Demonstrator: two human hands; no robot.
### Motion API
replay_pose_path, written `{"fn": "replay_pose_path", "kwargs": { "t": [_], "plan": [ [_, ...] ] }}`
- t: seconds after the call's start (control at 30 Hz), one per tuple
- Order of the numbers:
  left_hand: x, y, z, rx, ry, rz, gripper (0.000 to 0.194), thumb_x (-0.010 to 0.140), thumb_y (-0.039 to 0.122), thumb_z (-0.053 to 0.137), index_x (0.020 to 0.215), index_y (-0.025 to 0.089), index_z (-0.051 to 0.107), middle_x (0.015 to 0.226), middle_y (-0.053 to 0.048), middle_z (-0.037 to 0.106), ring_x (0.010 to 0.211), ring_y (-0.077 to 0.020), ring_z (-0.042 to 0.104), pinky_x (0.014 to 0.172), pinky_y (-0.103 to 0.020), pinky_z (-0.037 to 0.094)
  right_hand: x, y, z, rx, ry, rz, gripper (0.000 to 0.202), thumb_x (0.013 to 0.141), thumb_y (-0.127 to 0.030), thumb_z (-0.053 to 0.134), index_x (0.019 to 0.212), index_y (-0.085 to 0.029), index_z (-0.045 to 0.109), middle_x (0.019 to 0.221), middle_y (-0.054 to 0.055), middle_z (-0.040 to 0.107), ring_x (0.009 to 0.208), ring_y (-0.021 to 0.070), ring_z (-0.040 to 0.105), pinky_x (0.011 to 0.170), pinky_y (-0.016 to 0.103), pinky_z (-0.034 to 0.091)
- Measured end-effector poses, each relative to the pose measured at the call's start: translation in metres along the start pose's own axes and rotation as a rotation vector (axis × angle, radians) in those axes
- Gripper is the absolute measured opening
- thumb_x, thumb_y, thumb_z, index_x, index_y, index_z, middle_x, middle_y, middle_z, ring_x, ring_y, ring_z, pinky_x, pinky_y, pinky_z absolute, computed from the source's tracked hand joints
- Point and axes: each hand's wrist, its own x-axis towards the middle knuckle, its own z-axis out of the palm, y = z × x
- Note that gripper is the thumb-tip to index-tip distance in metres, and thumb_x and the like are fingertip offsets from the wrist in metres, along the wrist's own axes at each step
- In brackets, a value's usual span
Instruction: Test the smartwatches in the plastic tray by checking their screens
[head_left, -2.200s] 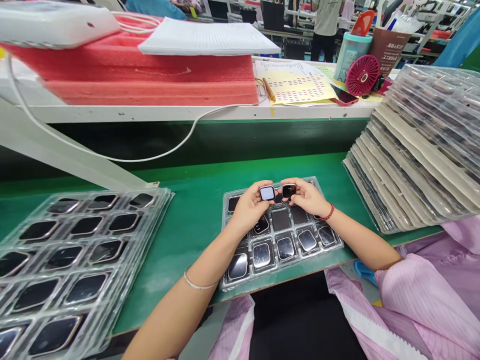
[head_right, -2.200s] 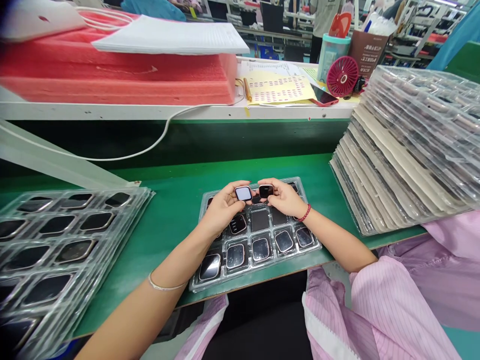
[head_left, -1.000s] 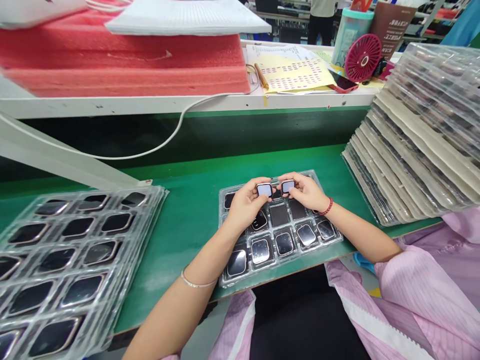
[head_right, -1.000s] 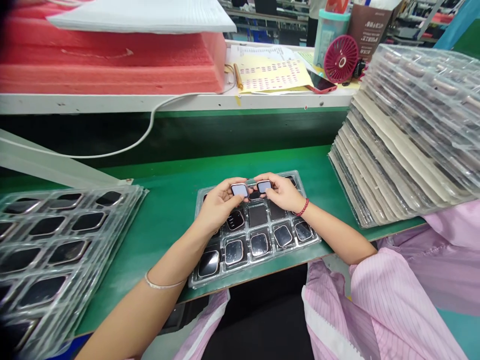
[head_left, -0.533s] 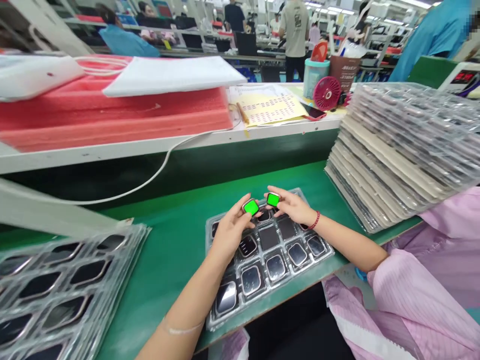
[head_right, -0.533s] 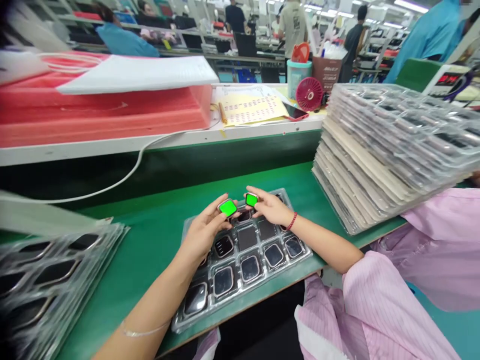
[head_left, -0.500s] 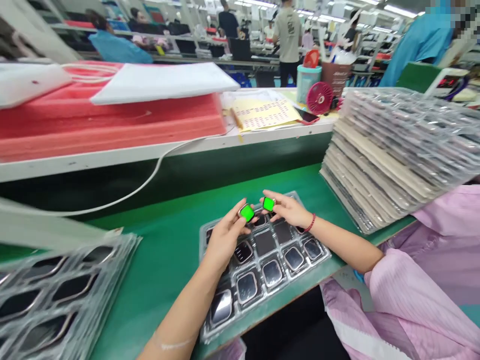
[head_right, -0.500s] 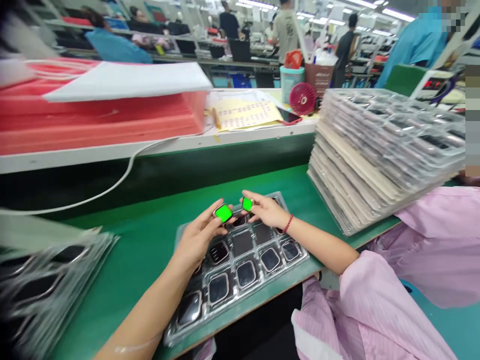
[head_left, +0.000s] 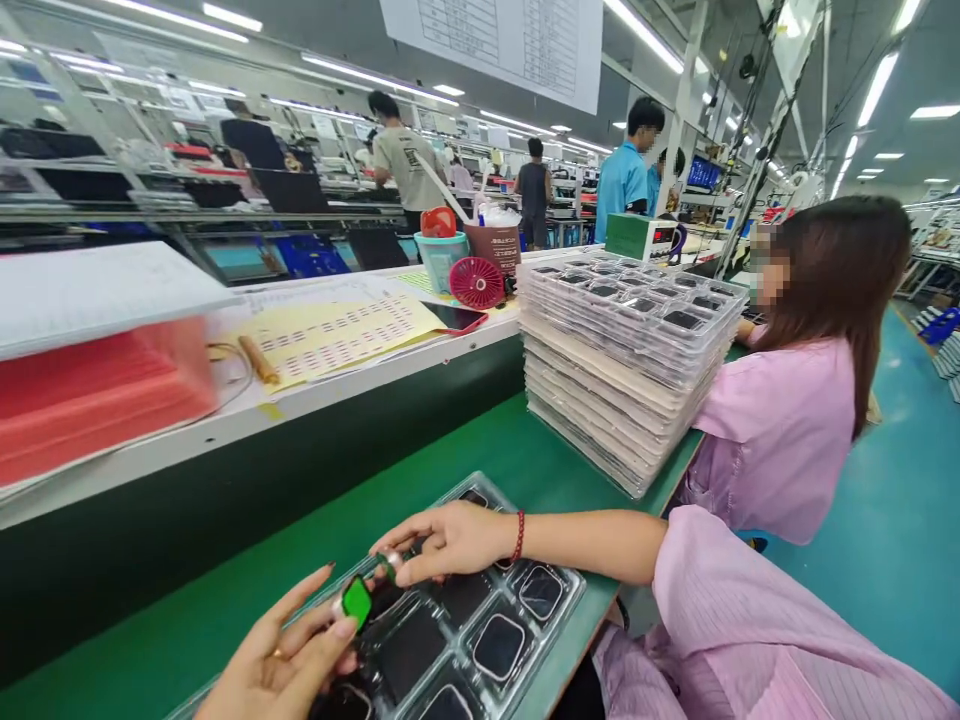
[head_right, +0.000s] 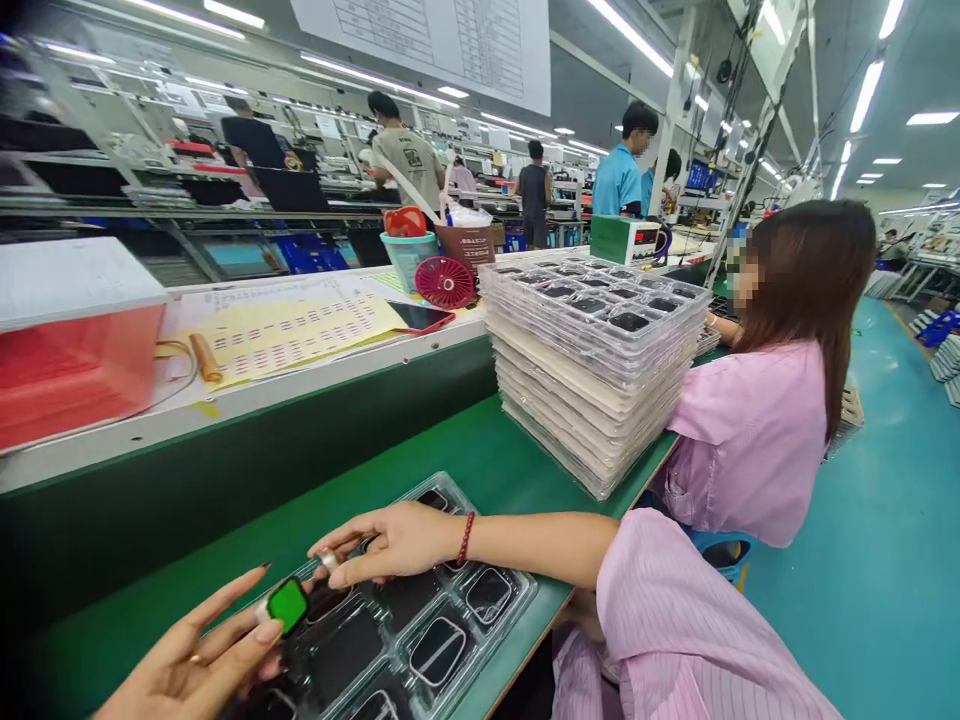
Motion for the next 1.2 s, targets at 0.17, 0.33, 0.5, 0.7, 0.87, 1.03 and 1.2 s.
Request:
{"fn": "replay_pose_path", "kwargs": {
  "t": [0.17, 0.33, 0.5, 0.7, 0.87, 1.03, 1.2],
  "plan": [
    [-0.010, 0.014, 0.005, -0.017, -0.050, -0.009, 0.080, 0.051, 0.050, 0.088, 0.119, 0.023, 0.057, 0.088, -0.001, 0.069, 0.054, -0.0116, 0.055, 0.051, -0.026, 0.050, -0.002, 0.002, 0.000, -0.056, -0.009, -0.044, 0.045, 0.083, -0.014, 0.072, 0.126, -0.016, 0.060, 0.106, 0.004, 0.065, 0.047, -0.0010, 0.043, 0.045, 0.013, 0.039],
    [-0.014, 0.014, 0.011, -0.030, -0.063, 0.041, 0.071, 0.057, 0.047, 0.084, 0.116, 0.018, 0.057, 0.085, -0.001, 0.065, 0.052, -0.0098, 0.054, 0.051, -0.026, 0.049, -0.003, 0.011, -0.003, -0.077, -0.027, -0.100, 0.046, 0.083, -0.022, 0.070, 0.127, -0.015, 0.058, 0.105, 0.006, 0.064, 0.049, 0.0017, 0.046, 0.048, 0.017, 0.044],
    [-0.018, 0.012, 0.015, -0.035, -0.074, 0.079, 0.063, 0.060, 0.042, 0.081, 0.113, 0.015, 0.059, 0.093, -0.006, 0.067, 0.055, -0.0088, 0.054, 0.051, -0.025, 0.049, -0.008, 0.011, -0.005, -0.133, -0.023, -0.152, 0.046, 0.082, -0.029, 0.069, 0.125, -0.014, 0.058, 0.099, 0.005, 0.064, 0.050, 0.0036, 0.045, 0.046, 0.018, 0.039],
    [-0.019, 0.009, 0.016, -0.014, -0.080, 0.080, 0.058, 0.063, 0.040, 0.078, 0.112, 0.013, 0.062, 0.102, -0.011, 0.069, 0.055, -0.0086, 0.055, 0.052, -0.025, 0.050, -0.013, 0.008, -0.005, -0.235, -0.017, -0.220, 0.045, 0.083, -0.030, 0.065, 0.125, -0.014, 0.059, 0.082, 0.002, 0.064, 0.048, 0.0058, 0.041, 0.047, 0.020, 0.036],
    [-0.018, 0.005, 0.015, 0.018, -0.080, 0.101, 0.057, 0.066, 0.040, 0.076, 0.114, 0.012, 0.063, 0.105, -0.013, 0.070, 0.057, -0.0099, 0.056, 0.053, -0.026, 0.050, -0.014, 0.008, -0.003, -0.284, -0.012, -0.252, 0.043, 0.083, -0.030, 0.066, 0.123, -0.014, 0.061, 0.094, 0.006, 0.067, 0.051, 0.0065, 0.046, 0.049, 0.021, 0.040],
    [-0.018, 0.006, 0.014, 0.042, -0.074, 0.127, 0.053, 0.073, 0.041, 0.070, 0.117, 0.013, 0.062, 0.102, -0.011, 0.071, 0.062, -0.0137, 0.062, 0.057, -0.028, 0.051, -0.010, 0.012, -0.005, -0.150, -0.031, -0.176, 0.048, 0.085, -0.030, 0.063, 0.130, -0.016, 0.055, 0.114, 0.010, 0.065, 0.063, 0.0094, 0.061, 0.058, 0.024, 0.054],
    [-0.018, 0.007, 0.014, 0.038, -0.028, 0.133, 0.045, 0.077, 0.036, 0.063, 0.117, 0.017, 0.059, 0.099, -0.007, 0.071, 0.078, -0.0181, 0.067, 0.061, -0.027, 0.050, -0.008, 0.011, -0.007, 0.025, -0.057, -0.081, 0.051, 0.082, -0.022, 0.060, 0.132, -0.019, 0.050, 0.118, 0.010, 0.065, 0.090, 0.0169, 0.069, 0.068, 0.026, 0.061]
  ]
}}
